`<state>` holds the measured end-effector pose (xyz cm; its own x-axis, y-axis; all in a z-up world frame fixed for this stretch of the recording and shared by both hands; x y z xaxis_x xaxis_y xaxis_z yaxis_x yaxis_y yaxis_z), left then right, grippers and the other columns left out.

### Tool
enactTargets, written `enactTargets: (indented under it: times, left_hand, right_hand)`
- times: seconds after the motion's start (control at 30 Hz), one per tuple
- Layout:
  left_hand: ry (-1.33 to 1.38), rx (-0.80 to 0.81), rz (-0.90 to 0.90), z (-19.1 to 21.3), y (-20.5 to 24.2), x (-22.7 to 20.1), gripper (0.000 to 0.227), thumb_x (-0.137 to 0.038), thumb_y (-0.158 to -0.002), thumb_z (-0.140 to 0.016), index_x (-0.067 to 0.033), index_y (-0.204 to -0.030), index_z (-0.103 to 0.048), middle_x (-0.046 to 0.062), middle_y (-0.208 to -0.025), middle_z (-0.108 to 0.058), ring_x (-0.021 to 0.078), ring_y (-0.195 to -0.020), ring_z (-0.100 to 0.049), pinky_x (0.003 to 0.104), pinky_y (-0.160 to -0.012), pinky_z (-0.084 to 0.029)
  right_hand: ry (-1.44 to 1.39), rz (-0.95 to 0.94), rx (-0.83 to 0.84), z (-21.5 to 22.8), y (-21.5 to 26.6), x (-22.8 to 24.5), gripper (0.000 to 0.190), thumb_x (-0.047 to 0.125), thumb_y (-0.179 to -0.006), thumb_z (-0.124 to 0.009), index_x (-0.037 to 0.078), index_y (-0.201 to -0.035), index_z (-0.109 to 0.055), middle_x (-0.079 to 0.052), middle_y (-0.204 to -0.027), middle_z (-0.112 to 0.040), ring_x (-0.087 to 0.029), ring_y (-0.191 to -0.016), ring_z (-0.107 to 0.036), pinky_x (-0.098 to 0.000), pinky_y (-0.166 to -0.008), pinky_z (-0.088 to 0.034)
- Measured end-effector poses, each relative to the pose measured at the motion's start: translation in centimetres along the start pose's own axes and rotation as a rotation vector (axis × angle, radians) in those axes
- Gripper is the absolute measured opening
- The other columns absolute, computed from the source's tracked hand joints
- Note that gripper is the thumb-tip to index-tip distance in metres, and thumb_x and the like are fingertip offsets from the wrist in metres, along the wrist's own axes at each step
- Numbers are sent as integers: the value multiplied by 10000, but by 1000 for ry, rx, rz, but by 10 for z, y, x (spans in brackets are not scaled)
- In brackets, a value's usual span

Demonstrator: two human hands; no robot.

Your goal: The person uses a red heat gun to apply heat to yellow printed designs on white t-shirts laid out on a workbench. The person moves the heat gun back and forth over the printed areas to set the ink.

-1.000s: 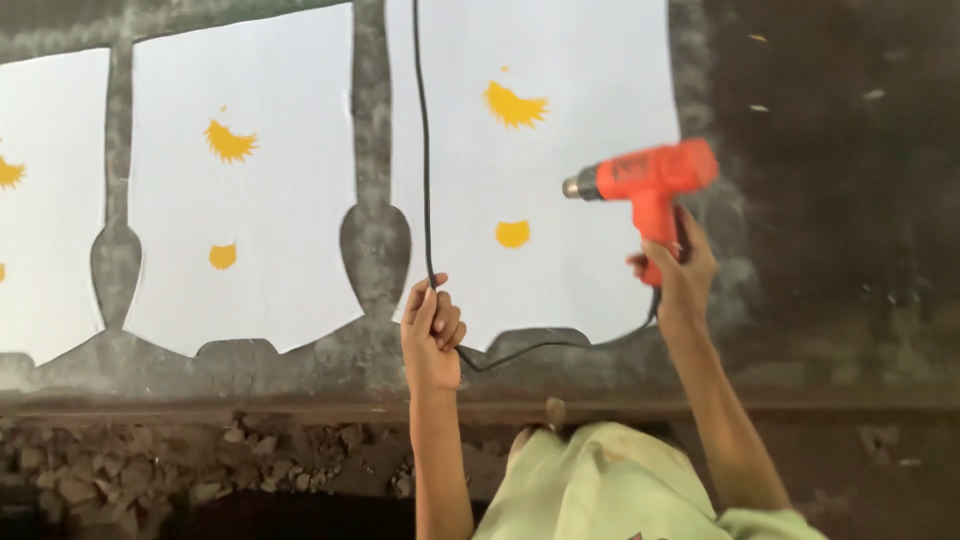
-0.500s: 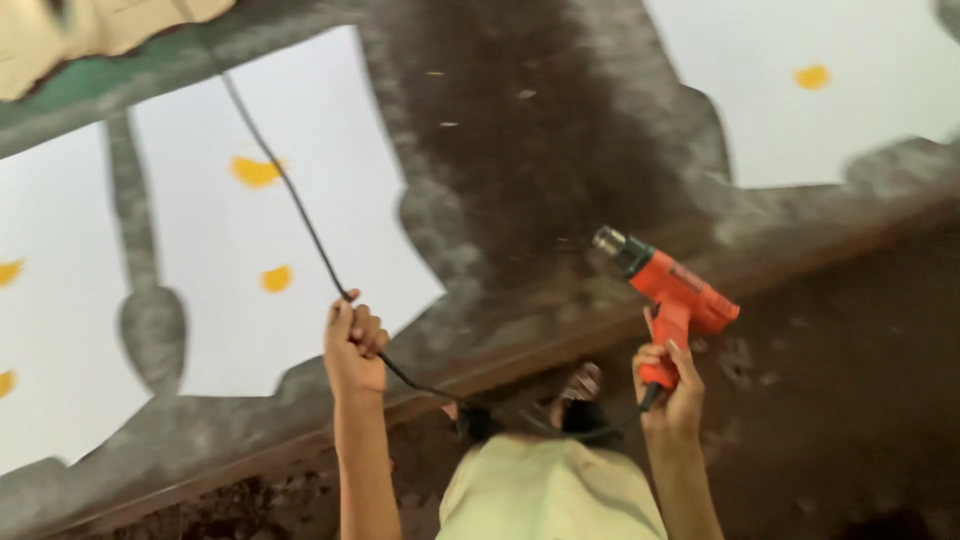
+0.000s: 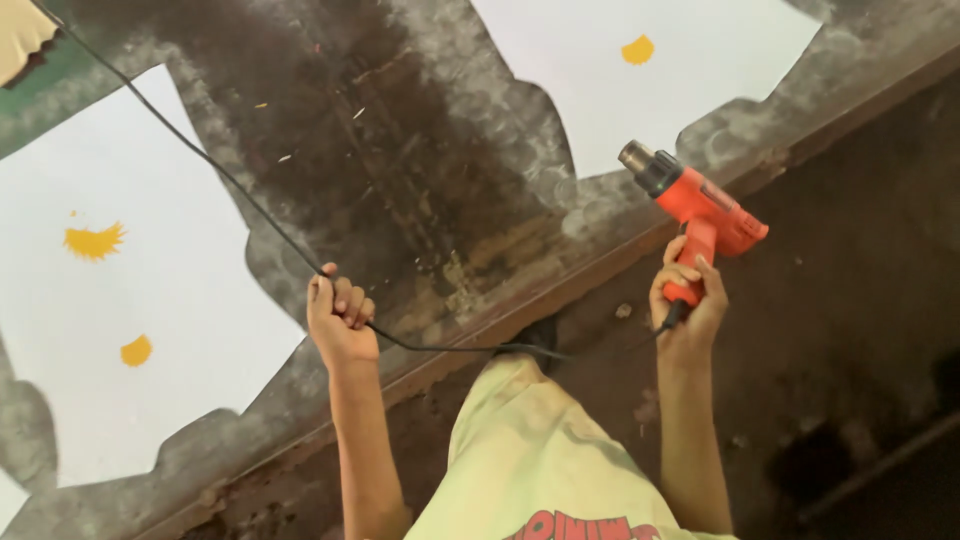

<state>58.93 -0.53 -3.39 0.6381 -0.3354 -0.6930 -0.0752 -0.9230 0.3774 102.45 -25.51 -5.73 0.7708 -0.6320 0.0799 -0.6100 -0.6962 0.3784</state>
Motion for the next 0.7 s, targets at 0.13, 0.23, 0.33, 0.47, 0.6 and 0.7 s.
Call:
enactTargets:
  times: [0.13,0.23,0.33,0.47,0.6,0.7]
  left_hand:
    - [11,22,8,-41,-24,42,192,-198,-1107,-425,-96,-1087,-587,-44,-644,-369,56,-489,-264,242,-445,-208]
    - [18,-20,74,-69,-38,68,177,-196,-1112,-431,-109,-1093,-585,-50,-647,-361,58,-499,-274,244,-456,-219]
    - [33,-49,3,-89,-40,71,192,-193,-1113,-427,-93,-1103,-591,-44,-654,-362,53,-509,-273,237,-455,-211]
    - [53,-113,-11,-107,-39,88,189,-191,-1118,-427,-92,-1112,-589,-40,-661,-365,55,-518,-278,241,-472,-223]
    - [71,-114,-4,-140,-46,104,191,-197,-1112,-426,-96,-1107,-588,-40,-652,-368,58,-500,-273,239,-452,-214]
    - [61,-95,-35,-161,-40,108,187,-191,-1120,-433,-89,-1114,-589,-42,-659,-369,53,-503,-271,238,-454,-213]
  right_hand:
    - [210,24,73,-18,-105,38,470,-38,-1004,-650,16,-1397,-398,-111,-1085,-576,-116,-772,-586,-237,-677,-505]
    - [559,144,24,-39,-171,58,578,-61,-943,-658,111,-1417,-377,-88,-1050,-586,-127,-758,-591,-256,-638,-501]
    - [841,243,-15,-73,-237,70,679,-99,-901,-659,158,-1454,-360,-91,-1070,-622,-152,-763,-609,-283,-621,-501]
    - [1188,162,-9,-98,-298,73,706,-86,-871,-605,180,-1459,-320,-103,-935,-611,-151,-635,-566,-292,-554,-489]
    - [1435,115,96,-118,-337,66,731,-124,-857,-588,134,-1492,-334,-106,-932,-606,-153,-617,-573,-300,-544,-480]
    - [1486,39,143,-121,-352,61,744,-130,-851,-584,124,-1505,-338,-100,-927,-608,-148,-608,-568,-298,-528,-469]
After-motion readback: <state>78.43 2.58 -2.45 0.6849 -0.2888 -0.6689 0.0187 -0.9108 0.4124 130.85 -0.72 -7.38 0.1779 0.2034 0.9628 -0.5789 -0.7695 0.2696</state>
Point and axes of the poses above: each hand's wrist, its own y-axis away from the middle knuckle, its own z-axis out of the back of the hand, x = y × z, the point moved 9 cm from there along -y, towards the middle knuckle
